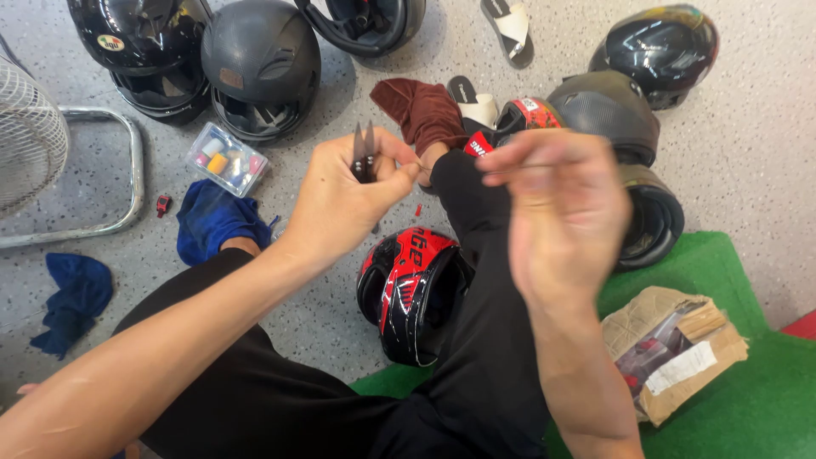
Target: Repairing the strap or padding of a motorcycle helmet using a needle and thread.
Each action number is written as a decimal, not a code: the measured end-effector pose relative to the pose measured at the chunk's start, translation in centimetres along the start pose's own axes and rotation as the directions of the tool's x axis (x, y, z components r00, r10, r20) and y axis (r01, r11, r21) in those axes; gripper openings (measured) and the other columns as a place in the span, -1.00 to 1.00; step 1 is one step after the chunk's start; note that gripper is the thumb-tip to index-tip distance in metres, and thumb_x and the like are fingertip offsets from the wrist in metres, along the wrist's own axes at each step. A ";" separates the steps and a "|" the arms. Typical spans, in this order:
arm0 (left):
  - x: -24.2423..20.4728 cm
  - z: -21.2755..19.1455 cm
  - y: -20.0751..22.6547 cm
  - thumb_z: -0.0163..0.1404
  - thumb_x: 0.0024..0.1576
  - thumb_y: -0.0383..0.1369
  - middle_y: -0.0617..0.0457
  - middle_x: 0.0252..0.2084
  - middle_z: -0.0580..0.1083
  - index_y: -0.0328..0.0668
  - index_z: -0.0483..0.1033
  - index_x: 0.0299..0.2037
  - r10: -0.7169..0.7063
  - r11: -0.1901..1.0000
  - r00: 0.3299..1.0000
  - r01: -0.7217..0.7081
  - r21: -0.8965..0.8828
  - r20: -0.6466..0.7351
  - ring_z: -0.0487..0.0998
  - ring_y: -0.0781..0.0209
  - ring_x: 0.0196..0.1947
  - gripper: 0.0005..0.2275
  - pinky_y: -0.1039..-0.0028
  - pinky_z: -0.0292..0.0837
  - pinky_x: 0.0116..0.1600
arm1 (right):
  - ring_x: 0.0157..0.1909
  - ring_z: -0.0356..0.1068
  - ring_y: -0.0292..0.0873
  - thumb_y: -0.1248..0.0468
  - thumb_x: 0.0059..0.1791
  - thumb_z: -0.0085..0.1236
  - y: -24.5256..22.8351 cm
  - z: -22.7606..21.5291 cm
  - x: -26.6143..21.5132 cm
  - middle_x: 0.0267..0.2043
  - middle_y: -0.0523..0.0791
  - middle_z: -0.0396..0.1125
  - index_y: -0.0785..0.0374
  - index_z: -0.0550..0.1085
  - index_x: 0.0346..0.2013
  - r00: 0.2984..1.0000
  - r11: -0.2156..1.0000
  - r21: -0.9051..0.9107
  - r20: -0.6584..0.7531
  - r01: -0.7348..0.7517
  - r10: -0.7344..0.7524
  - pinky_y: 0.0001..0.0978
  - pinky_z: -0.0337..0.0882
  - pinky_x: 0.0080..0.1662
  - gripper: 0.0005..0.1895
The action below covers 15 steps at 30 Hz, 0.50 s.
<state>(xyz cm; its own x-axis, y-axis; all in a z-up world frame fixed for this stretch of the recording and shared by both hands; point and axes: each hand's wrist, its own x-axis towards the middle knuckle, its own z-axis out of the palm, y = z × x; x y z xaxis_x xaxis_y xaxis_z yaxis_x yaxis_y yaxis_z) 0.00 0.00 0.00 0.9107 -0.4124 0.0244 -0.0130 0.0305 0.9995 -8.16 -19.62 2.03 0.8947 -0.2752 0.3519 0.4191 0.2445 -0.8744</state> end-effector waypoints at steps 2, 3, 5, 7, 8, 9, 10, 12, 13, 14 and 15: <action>0.2 -0.6 -0.6 0.10 0.19 -0.48 0.33 -0.56 0.30 -0.25 0.54 -0.30 -0.042 0.999 0.999 0.042 0.006 -0.002 0.25 0.58 -0.56 -0.96 0.66 0.17 -0.47 | -0.07 0.48 -0.09 0.32 0.28 0.13 -1.3 -2.8 -1.1 -0.06 0.04 0.40 0.35 0.37 -0.02 0.993 0.996 -0.061 -0.088 0.068 -0.073 -0.31 0.49 -0.02 -0.85; 0.3 -0.8 -1.0 0.08 0.19 -0.45 0.32 -0.55 0.31 -0.23 0.53 -0.29 -0.073 0.997 0.997 0.074 0.010 -0.011 0.29 0.57 -0.57 -0.96 0.65 0.21 -0.48 | -0.12 0.48 -0.08 0.29 0.30 0.13 -1.9 -4.2 -1.7 -0.08 0.04 0.40 0.35 0.37 0.00 0.975 0.982 -0.129 -0.157 0.137 -0.157 -0.31 0.51 -0.06 -0.83; 1.7 -2.5 -3.3 0.07 0.18 -0.42 0.31 -0.56 0.34 -0.22 0.51 -0.30 -0.171 0.979 0.985 0.169 0.111 0.001 0.33 0.54 -0.59 -0.94 0.62 0.26 -0.51 | -0.14 0.45 -0.11 0.32 0.32 0.12 -1.9 -9.7 -5.3 -0.11 0.02 0.38 0.38 0.37 0.01 0.954 0.960 -0.269 -0.258 0.079 -0.151 -0.35 0.47 -0.09 -0.84; 3.7 -5.2 -8.1 0.05 0.16 -0.39 0.30 -0.56 0.37 -0.21 0.50 -0.31 -0.266 0.942 0.964 0.260 0.210 -0.003 0.37 0.52 -0.61 -0.92 0.60 0.31 -0.53 | -0.17 0.41 -0.14 0.35 0.34 0.10 -1.4 -14.3 -9.3 -0.14 0.00 0.35 0.41 0.36 0.02 0.926 0.919 -0.394 -0.344 0.008 -0.155 -0.40 0.42 -0.12 -0.85; 5.0 -7.0 -11.8 0.04 0.15 -0.35 0.07 -0.49 0.44 -0.29 0.53 -0.28 -0.266 0.872 0.964 0.238 0.429 0.007 0.47 0.27 -0.51 -0.86 0.43 0.38 -0.42 | -0.16 0.43 -0.21 0.33 0.31 0.10 -0.9 -16.3 -11.5 -0.16 -0.04 0.40 0.38 0.39 -0.06 0.906 0.772 -0.582 -0.423 -0.257 -0.018 -0.44 0.43 -0.08 -0.85; 6.5 -8.7 -15.4 0.02 0.13 -0.32 -0.15 -0.43 0.51 -0.38 0.56 -0.25 -0.263 0.757 0.964 0.193 0.624 0.021 0.56 0.02 -0.42 -0.79 0.26 0.45 -0.30 | -0.14 0.44 -0.29 0.32 0.28 0.10 -0.5 -18.3 -13.4 -0.17 -0.08 0.45 0.36 0.43 -0.14 0.850 0.532 -0.698 -0.520 -0.480 0.085 -0.49 0.44 -0.04 -0.84; 7.3 -10.5 -19.6 0.02 0.13 -0.32 -0.15 -0.43 0.51 -0.38 0.56 -0.25 -0.269 0.757 0.963 0.200 0.622 0.018 0.56 0.02 -0.42 -0.79 0.26 0.45 -0.30 | -0.14 0.44 -0.29 0.32 0.28 0.10 1.2 -20.5 -17.1 -0.17 -0.08 0.45 0.36 0.43 -0.14 0.850 0.529 -0.698 -0.518 -0.482 0.092 -0.49 0.44 -0.04 -0.84; 9.0 -13.6 -28.2 0.01 0.12 -0.23 -0.50 -0.24 0.52 -0.49 0.62 -0.30 -0.343 0.431 0.937 0.215 0.876 -0.061 0.57 -0.42 -0.11 -0.67 -0.02 0.47 0.05 | -0.36 0.39 -0.31 0.35 0.08 0.08 4.4 -25.4 -24.3 -0.36 -0.11 0.47 0.36 0.56 -0.15 0.693 0.287 -0.636 -0.604 -0.716 0.393 -0.42 0.36 -0.30 -0.85; 8.5 -15.0 -32.4 0.01 0.12 -0.23 -0.50 -0.24 0.52 -0.49 0.62 -0.30 -0.346 0.437 0.937 0.208 0.875 -0.049 0.57 -0.42 -0.11 -0.67 -0.02 0.47 0.05 | -0.36 0.39 -0.31 0.35 0.08 0.08 5.4 -26.4 -26.9 -0.36 -0.11 0.47 0.36 0.56 -0.15 0.688 0.280 -0.633 -0.614 -0.722 0.388 -0.42 0.36 -0.30 -0.85; 8.0 -16.3 -36.8 0.02 0.10 -0.25 -0.51 -0.27 0.51 -0.49 0.60 -0.33 -0.292 0.407 0.948 0.242 0.881 -0.125 0.55 -0.45 -0.16 -0.68 -0.06 0.46 0.00 | -0.28 0.47 -0.23 0.36 0.00 0.16 6.5 -27.5 -29.3 -0.30 -0.03 0.52 0.39 0.57 -0.13 0.645 0.170 -0.650 -0.616 -0.741 0.453 -0.36 0.42 -0.21 -0.81; 7.3 -16.9 -41.5 0.03 0.08 -0.27 -0.52 -0.30 0.49 -0.50 0.59 -0.36 -0.244 0.384 0.952 0.271 0.882 -0.186 0.54 -0.48 -0.21 -0.70 -0.10 0.45 -0.04 | -0.20 0.55 -0.14 0.37 -0.07 0.24 6.9 -28.4 -32.6 -0.25 0.05 0.57 0.42 0.58 -0.11 0.582 0.047 -0.655 -0.633 -0.754 0.511 -0.29 0.48 -0.12 -0.74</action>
<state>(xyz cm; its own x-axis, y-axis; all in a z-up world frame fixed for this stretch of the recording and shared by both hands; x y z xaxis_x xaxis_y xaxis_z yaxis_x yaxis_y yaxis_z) 14.18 11.14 -41.73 0.9467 -0.2306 -0.2248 -0.1226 -0.9035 0.4106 -38.81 -35.37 -24.92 0.6366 -0.6240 -0.4532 -0.7563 -0.3900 -0.5253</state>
